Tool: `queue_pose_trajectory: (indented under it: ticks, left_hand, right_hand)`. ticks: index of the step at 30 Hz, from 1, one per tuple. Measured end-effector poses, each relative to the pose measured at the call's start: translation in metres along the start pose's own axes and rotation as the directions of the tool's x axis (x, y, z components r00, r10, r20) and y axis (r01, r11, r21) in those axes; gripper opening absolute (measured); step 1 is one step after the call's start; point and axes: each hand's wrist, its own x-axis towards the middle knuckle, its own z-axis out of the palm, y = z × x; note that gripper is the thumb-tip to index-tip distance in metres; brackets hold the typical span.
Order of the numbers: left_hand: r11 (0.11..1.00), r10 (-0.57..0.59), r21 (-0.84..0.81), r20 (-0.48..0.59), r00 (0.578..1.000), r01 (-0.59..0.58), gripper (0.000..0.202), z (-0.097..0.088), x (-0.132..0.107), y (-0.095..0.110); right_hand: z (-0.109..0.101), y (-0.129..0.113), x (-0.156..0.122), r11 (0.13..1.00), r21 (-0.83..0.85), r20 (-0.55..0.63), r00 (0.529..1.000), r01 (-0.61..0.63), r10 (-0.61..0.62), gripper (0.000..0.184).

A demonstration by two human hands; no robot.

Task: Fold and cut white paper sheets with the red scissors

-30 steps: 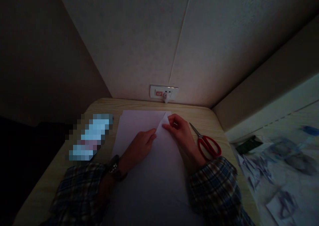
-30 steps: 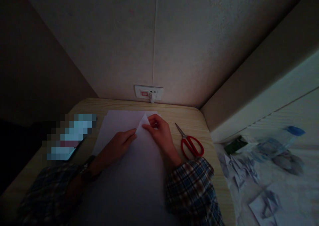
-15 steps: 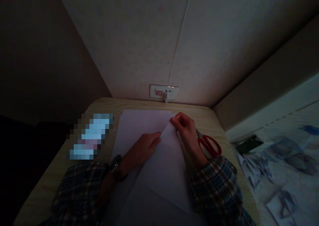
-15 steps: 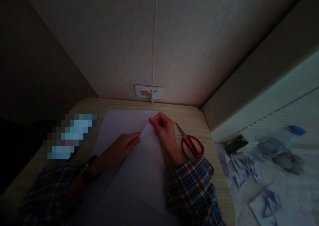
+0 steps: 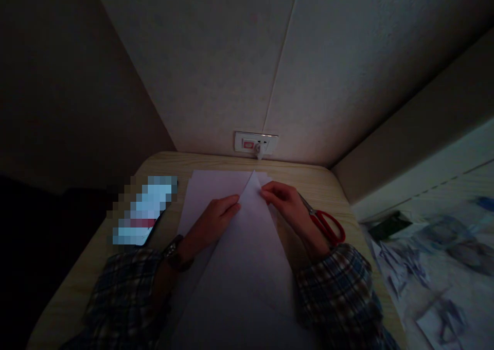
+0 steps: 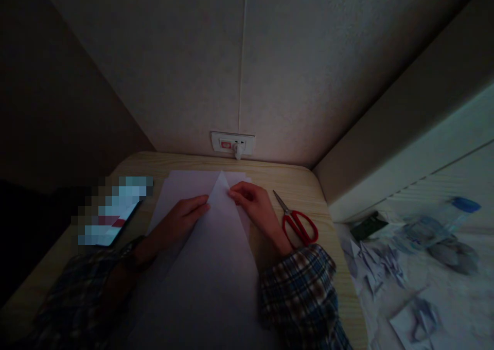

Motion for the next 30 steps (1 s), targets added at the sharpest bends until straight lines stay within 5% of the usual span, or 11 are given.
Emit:
queue_pose_trajectory:
  ticks: [6,18,24,30]
  left_hand:
    - [0.995,-0.008,-0.098,-0.012,1.000,0.007,0.020,0.001,-0.003,0.004]
    - [0.997,-0.016,-0.082,-0.180,0.983,0.001,0.024,0.002,-0.003,0.002]
    - [0.982,-0.062,-0.185,-0.157,0.986,0.032,0.018,0.001,-0.003,0.005]
    - [0.996,-0.048,-0.084,-0.250,0.967,0.027,0.022,0.001,-0.004,0.006]
  right_hand:
    - [0.010,0.000,-0.003,0.990,-0.141,-0.059,0.998,-0.013,0.005,0.022]
    - [0.016,0.003,-0.003,0.988,-0.143,0.116,0.990,-0.064,0.081,0.029]
    - [0.019,0.003,-0.005,0.969,-0.247,0.073,0.997,-0.008,0.027,0.032]
    - [0.025,0.007,-0.006,0.951,-0.307,0.135,0.991,0.032,0.010,0.039]
